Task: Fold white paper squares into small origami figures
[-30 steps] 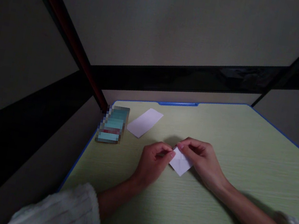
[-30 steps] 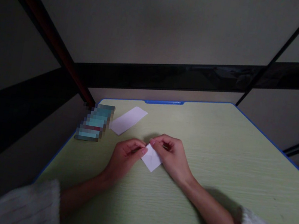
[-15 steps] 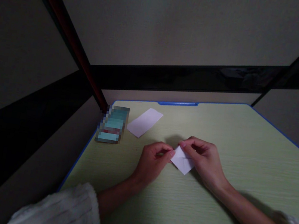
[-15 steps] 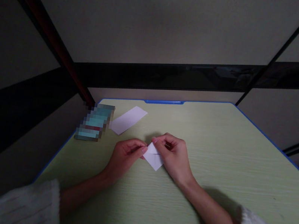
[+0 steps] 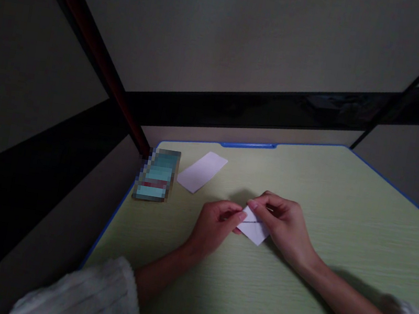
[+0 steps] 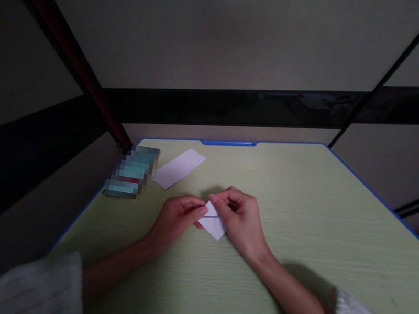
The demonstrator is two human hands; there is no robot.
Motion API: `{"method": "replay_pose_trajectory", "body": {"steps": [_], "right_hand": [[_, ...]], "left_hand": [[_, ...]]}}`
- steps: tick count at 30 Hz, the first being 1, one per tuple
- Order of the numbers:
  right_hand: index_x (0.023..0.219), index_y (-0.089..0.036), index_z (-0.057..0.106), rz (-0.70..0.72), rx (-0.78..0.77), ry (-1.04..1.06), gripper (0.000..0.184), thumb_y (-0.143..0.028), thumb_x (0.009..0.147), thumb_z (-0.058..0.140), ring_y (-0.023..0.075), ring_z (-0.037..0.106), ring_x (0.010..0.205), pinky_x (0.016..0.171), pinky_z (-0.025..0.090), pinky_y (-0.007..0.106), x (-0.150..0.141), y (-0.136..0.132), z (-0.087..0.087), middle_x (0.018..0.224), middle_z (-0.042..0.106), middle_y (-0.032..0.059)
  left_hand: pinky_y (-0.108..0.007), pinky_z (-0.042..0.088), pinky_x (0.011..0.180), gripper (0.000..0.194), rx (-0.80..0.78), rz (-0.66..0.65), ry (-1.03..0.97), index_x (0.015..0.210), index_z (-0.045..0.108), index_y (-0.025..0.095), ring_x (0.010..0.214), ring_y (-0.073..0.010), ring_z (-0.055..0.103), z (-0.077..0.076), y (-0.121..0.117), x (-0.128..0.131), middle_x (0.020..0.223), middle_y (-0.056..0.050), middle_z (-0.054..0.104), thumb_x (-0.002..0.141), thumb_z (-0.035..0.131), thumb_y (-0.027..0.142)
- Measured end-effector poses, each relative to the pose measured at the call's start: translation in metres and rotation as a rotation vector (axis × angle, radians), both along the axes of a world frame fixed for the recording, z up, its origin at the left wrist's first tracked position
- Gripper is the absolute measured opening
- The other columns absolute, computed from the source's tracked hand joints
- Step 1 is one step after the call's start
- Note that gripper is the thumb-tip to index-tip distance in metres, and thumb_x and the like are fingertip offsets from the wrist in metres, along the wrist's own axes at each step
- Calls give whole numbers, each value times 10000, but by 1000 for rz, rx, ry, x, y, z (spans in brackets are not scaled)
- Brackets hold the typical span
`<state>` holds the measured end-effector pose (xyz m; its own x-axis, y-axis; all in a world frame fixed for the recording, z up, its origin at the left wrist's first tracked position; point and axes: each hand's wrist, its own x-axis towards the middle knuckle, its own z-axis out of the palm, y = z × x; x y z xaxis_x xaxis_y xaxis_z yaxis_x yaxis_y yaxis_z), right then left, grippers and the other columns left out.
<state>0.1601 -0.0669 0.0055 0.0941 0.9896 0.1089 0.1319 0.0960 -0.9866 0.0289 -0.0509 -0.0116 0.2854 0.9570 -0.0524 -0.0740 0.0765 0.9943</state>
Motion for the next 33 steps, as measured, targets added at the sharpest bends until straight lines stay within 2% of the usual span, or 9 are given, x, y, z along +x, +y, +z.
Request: {"method": "replay_pose_trajectory", "body": {"steps": [13, 18, 22, 29, 33], "right_hand": [[548, -127, 570, 30, -132, 135, 218, -316, 564, 677, 73, 438, 406, 375, 309, 189, -1, 1, -2, 469, 537, -21], [547, -136, 538, 19, -80, 105, 208, -310, 609, 634, 69, 424, 398, 366, 306, 185, -2, 0, -2, 448, 497, -36], [532, -132, 552, -12, -59, 69, 233, -338, 588, 648, 75, 433, 413, 373, 313, 191, -2, -1, -1, 463, 516, -22], [621, -121, 602, 57, -76, 78, 199, -319, 643, 585, 88, 460, 455, 426, 342, 211, 1, 4, -5, 512, 551, -5], [637, -118, 620, 55, -64, 55, 198, -313, 649, 586, 88, 450, 447, 426, 330, 214, 4, 5, -9, 502, 550, -6]], "left_hand": [[-177, 424, 433, 71, 39, -2, 31, 583, 621, 121, 450, -79, 518, -1, 0, 1, 525, 0, 601, 616, 603, 181], [-181, 420, 427, 72, 42, 16, 44, 573, 615, 118, 434, -79, 512, 1, -2, 1, 507, 4, 594, 606, 608, 182], [-183, 419, 429, 84, 42, 33, 40, 568, 618, 117, 432, -79, 511, 2, -3, 1, 502, 3, 597, 603, 612, 193], [-160, 394, 415, 56, 51, 131, 2, 565, 612, 118, 421, -63, 494, 1, 0, -1, 479, 19, 587, 607, 604, 155], [-159, 394, 421, 57, 55, 138, -12, 569, 612, 115, 429, -64, 497, 2, -1, -1, 481, 17, 587, 614, 599, 148]]}}
